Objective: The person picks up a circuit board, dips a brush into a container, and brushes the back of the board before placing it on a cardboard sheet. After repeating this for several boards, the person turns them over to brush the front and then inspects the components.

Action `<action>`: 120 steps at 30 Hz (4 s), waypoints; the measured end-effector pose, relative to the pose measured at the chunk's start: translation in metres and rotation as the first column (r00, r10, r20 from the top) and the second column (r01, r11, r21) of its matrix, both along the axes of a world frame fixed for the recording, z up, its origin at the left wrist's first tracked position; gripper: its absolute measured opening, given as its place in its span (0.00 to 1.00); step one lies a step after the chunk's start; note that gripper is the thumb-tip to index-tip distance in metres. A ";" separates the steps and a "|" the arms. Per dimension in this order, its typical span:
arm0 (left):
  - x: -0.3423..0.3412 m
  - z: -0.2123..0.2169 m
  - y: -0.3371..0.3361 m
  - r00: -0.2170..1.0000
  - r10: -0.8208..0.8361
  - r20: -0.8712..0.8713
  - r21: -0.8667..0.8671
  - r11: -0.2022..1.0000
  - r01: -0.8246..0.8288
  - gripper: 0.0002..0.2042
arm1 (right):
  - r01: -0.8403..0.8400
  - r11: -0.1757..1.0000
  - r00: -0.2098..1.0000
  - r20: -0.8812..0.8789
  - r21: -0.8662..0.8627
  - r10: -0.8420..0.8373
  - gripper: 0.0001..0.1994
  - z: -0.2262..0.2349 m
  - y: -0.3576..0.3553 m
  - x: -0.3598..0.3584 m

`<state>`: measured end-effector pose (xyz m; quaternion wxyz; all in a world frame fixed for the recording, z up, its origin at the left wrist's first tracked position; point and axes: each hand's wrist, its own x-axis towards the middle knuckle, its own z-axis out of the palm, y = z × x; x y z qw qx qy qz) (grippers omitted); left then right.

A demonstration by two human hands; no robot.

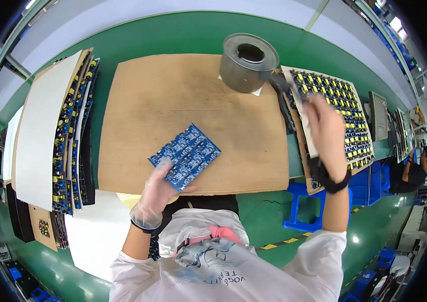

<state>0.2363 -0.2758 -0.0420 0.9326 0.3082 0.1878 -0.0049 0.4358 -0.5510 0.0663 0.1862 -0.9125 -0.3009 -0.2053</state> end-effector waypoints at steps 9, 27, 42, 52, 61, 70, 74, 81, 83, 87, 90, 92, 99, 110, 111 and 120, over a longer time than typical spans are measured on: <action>-0.009 -0.029 0.000 0.989 0.050 0.137 -0.069 0.997 -0.041 0.22 | -0.050 0.749 0.913 0.274 -0.660 0.303 0.05 0.012 0.105 0.148; 0.001 -0.033 -0.021 0.940 0.173 0.293 -0.116 0.983 -0.145 0.21 | -0.003 0.984 0.968 0.245 -0.179 0.048 0.05 -0.015 0.049 0.074; 0.000 -0.041 -0.026 0.942 0.219 0.253 -0.134 0.972 -0.190 0.24 | -0.470 0.866 0.882 -0.135 -0.172 0.452 0.21 -0.082 0.101 -0.070; 0.004 -0.037 -0.022 0.949 0.193 0.251 -0.136 0.977 -0.163 0.26 | -0.446 0.844 0.895 -0.139 -0.299 0.424 0.16 -0.074 0.111 -0.061; 0.003 -0.037 -0.026 0.950 0.196 0.243 -0.046 0.981 -0.191 0.24 | -0.276 0.904 0.961 -0.085 -0.327 0.263 0.15 -0.081 0.091 -0.029; 0.008 -0.039 -0.020 0.962 0.199 0.185 -0.122 0.976 -0.179 0.20 | -0.425 0.884 0.894 -0.244 -0.192 0.377 0.21 -0.080 0.062 -0.065; 0.005 -0.038 -0.025 0.957 0.196 0.214 -0.077 0.980 -0.183 0.20 | -0.499 0.832 0.853 0.030 -0.242 0.520 0.19 -0.072 0.058 -0.080; 0.003 -0.037 -0.024 0.954 0.212 0.214 -0.089 0.976 -0.197 0.22 | -0.485 0.833 0.869 -0.039 -0.266 0.494 0.22 -0.074 0.056 -0.079; 0.004 -0.036 -0.024 0.956 0.203 0.211 -0.091 0.978 -0.187 0.23 | -0.448 0.842 0.887 -0.031 -0.300 0.460 0.23 -0.072 0.056 -0.080; 0.007 -0.037 -0.022 0.952 0.199 0.234 -0.100 0.979 -0.180 0.25 | -0.618 0.751 0.783 -0.096 -0.233 0.614 0.23 -0.083 0.055 -0.078; 0.008 -0.036 -0.024 0.954 0.207 0.217 -0.072 0.978 -0.196 0.27 | -0.379 0.900 0.922 -0.010 -0.216 0.386 0.24 -0.078 0.048 -0.062; 0.008 -0.039 -0.023 0.948 0.220 0.229 -0.100 0.974 -0.202 0.26 | -0.465 0.855 0.883 -0.041 -0.229 0.469 0.24 -0.079 0.055 -0.080; 0.007 -0.036 -0.025 0.947 0.224 0.228 -0.097 0.973 -0.207 0.26 | -0.246 0.930 0.965 -0.159 -0.272 0.209 0.26 -0.083 0.049 -0.054; 0.007 -0.035 -0.028 0.947 0.241 0.213 0.009 0.968 -0.249 0.23 | -0.577 0.817 0.812 -0.111 -0.003 0.573 0.22 -0.090 0.084 -0.059; 0.006 -0.033 -0.029 0.946 0.241 0.218 0.016 0.968 -0.250 0.23 | -0.577 0.816 0.812 -0.103 0.002 0.575 0.22 -0.086 0.090 -0.060; 0.007 -0.031 -0.031 0.952 0.236 0.195 0.051 0.967 -0.250 0.25 | -0.464 0.871 0.883 -0.156 -0.161 0.442 0.15 -0.075 0.107 -0.031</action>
